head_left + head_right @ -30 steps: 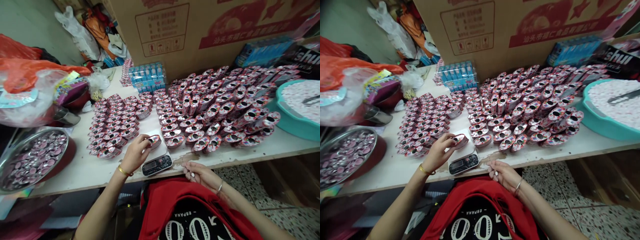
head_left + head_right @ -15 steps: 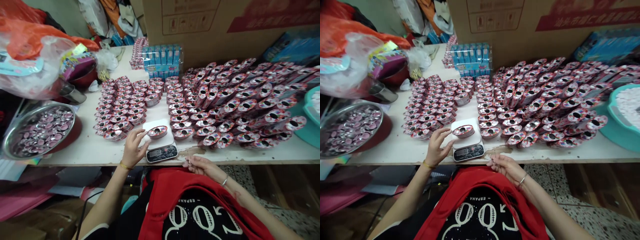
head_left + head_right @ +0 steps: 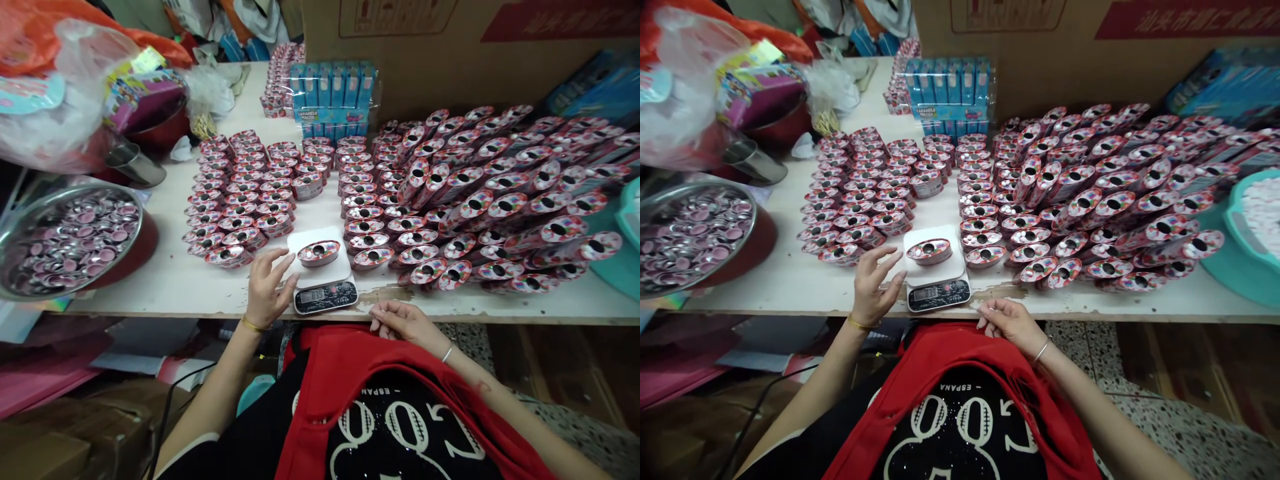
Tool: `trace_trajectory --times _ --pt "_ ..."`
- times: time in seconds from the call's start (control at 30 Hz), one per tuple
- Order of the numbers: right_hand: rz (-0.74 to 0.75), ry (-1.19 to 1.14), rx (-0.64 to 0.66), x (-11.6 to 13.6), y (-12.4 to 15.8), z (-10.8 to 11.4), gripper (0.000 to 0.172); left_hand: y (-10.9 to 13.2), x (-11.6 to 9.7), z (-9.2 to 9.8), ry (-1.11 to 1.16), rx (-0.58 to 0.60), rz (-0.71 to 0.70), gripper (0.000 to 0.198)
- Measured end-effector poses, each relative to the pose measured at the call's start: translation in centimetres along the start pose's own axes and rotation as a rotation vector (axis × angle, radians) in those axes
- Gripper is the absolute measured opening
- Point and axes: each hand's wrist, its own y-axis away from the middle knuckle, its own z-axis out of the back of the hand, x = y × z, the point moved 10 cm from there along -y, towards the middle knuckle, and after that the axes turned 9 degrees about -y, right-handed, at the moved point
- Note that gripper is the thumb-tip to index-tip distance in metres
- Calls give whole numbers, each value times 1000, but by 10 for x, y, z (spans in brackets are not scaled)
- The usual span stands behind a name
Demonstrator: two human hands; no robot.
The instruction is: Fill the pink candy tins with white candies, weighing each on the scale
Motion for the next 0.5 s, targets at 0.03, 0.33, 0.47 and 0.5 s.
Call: trace_trajectory --times 0.03,0.33,0.47,0.5 --pt "27 41 6 5 0 -3 38 -1 -3 -4 -12 22 -17 37" --pt "522 542 57 112 -10 -63 25 -19 -27 -29 -141 101 -121 36" --pt "716 868 56 154 -24 -109 17 -20 -17 -19 -99 15 -17 36" --pt "722 941 51 158 -29 -118 16 -18 -13 -16 -88 4 3 35"
